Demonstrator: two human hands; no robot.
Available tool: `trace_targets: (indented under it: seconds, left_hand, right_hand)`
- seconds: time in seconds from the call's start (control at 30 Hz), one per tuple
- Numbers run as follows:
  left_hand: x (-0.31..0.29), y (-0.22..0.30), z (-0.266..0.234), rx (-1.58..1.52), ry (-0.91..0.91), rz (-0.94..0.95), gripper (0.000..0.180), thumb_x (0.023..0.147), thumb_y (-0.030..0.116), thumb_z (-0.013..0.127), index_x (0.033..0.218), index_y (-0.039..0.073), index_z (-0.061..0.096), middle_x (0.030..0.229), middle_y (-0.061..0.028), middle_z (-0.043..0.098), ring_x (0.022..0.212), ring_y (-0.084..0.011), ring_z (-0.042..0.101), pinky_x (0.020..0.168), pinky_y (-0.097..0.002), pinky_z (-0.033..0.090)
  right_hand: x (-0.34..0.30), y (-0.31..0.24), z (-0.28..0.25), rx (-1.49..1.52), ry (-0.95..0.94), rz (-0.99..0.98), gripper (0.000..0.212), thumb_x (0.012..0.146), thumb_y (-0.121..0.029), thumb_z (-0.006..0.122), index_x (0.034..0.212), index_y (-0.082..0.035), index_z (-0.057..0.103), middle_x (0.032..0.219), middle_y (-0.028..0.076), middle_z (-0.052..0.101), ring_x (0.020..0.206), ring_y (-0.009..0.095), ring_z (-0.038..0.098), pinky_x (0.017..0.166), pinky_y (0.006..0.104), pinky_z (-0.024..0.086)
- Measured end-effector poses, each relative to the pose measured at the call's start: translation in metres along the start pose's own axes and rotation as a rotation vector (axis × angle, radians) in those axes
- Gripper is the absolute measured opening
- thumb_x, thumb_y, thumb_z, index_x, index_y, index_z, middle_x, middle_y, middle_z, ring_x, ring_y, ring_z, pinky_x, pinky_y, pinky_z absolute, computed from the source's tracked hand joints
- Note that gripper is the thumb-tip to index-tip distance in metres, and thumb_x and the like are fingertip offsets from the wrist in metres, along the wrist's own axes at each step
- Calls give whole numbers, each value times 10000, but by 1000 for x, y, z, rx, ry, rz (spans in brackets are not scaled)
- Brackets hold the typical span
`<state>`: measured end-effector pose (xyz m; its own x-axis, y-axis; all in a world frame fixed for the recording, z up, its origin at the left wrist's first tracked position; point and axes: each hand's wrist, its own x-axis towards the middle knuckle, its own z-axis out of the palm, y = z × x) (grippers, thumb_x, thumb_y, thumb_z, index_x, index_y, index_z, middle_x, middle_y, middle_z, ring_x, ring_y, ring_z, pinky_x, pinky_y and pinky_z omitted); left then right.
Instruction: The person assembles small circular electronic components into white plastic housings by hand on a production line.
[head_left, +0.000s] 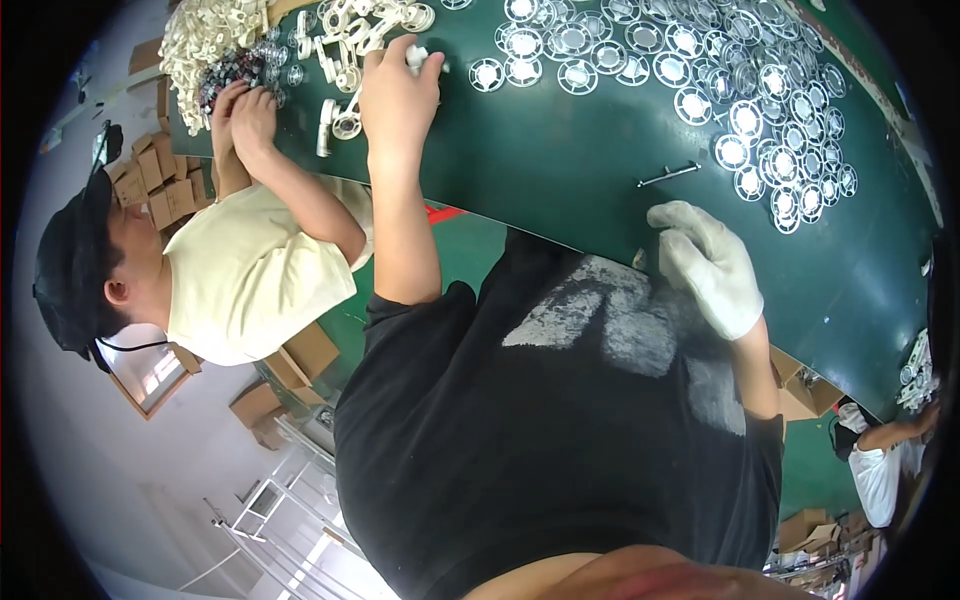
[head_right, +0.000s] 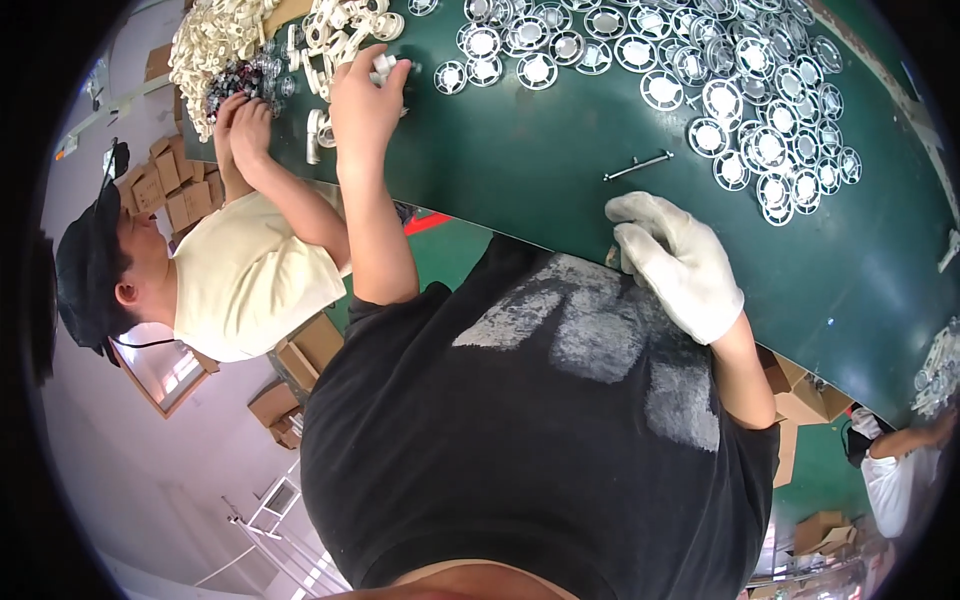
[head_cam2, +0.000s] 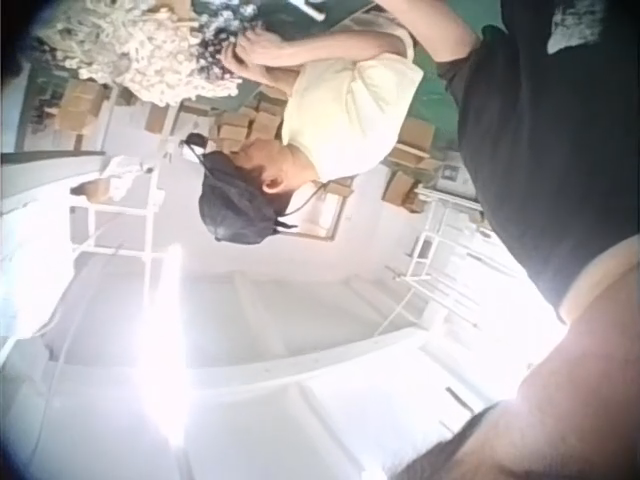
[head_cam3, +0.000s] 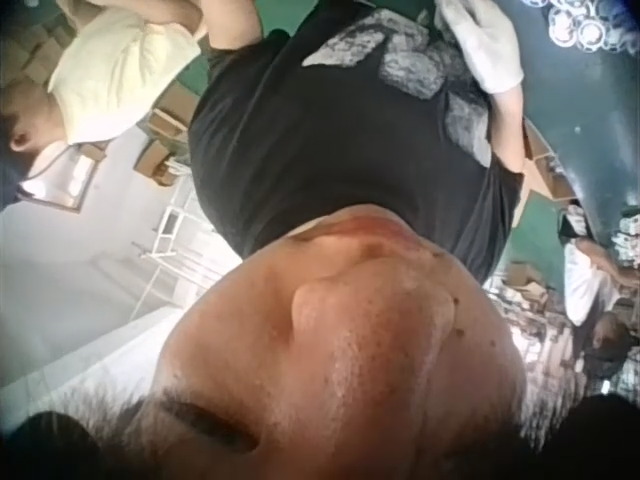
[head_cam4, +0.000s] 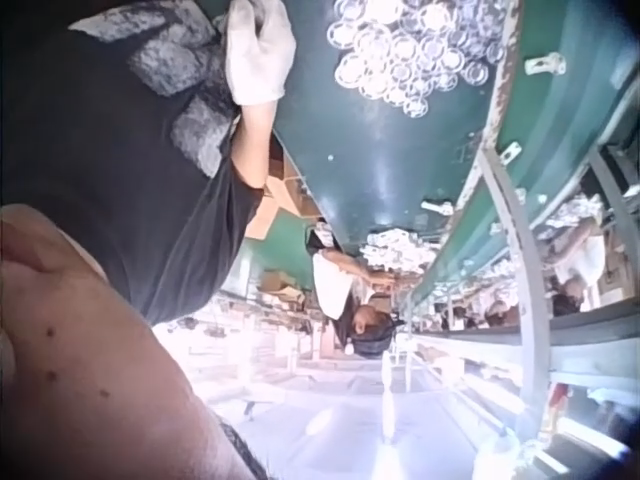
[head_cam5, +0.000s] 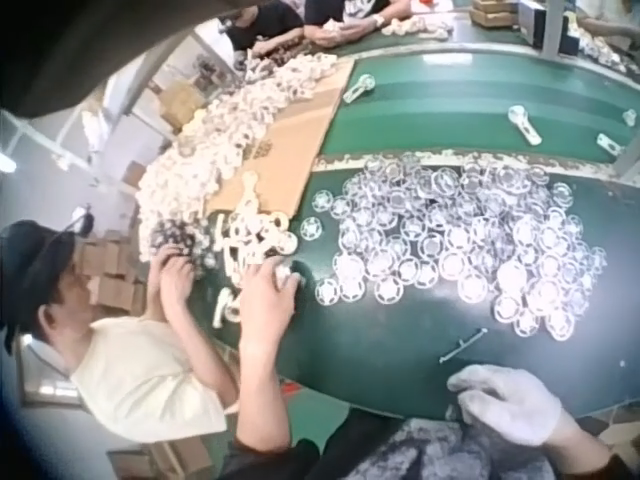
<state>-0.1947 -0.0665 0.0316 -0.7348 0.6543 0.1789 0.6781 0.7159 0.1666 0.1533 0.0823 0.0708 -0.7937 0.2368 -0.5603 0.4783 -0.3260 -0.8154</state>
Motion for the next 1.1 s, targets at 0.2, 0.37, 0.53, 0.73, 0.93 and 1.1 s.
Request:
trace_targets:
  seconds: [0.2, 0.37, 0.53, 0.73, 0.93, 1.1]
  left_hand:
    - [-18, 13, 3, -578, 73, -182, 328, 903, 132, 747, 1194, 40, 625, 1032, -144, 635, 800, -205, 663, 703, -326, 560]
    - [-82, 129, -8, -1620, -151, 103, 406, 893, 7, 753, 1227, 46, 526, 1063, -110, 661, 975, -182, 657, 778, -311, 565]
    - [-99, 165, -8, -1714, -446, 501, 351, 793, -33, 761, 1116, 59, 659, 1215, -135, 705, 1280, -331, 595, 1029, -420, 497]
    - [-73, 129, 9, -846, -155, 536, 396, 870, 84, 708, 1260, 39, 652, 1130, -137, 652, 969, -285, 649, 866, -409, 526]
    - [-76, 102, 22, -377, -62, 403, 379, 805, 136, 824, 1158, 93, 691, 1192, -106, 612, 995, -295, 580, 910, -415, 480]
    - [-82, 101, 29, -503, -71, 434, 235, 848, 59, 766, 1063, 60, 671, 1210, -108, 656, 1087, -321, 598, 918, -413, 498]
  right_hand:
    - [4, -4, 6, -114, 60, -11, 359, 997, -183, 590, 1275, 44, 609, 855, 67, 662, 761, 109, 637, 743, 269, 514]
    - [15, -1, 23, -249, 201, -283, 537, 914, -230, 699, 1382, -15, 547, 1117, 74, 686, 973, 157, 664, 895, 309, 528]
    - [9, 29, 22, -15, 195, -277, 404, 856, -109, 721, 1244, -54, 622, 1076, 58, 660, 966, 190, 643, 901, 307, 506]
    - [-2, 38, 7, -180, 390, -410, 277, 986, -76, 540, 1251, -10, 589, 1050, 146, 699, 885, 278, 706, 832, 355, 556]
    - [-12, 22, -11, -483, 455, -417, 325, 942, 39, 493, 1234, -9, 628, 980, 147, 697, 838, 250, 700, 797, 333, 551]
    - [-12, 13, -10, -604, 497, -246, 283, 928, -168, 677, 1182, -45, 654, 1017, 165, 712, 882, 278, 722, 822, 335, 554]
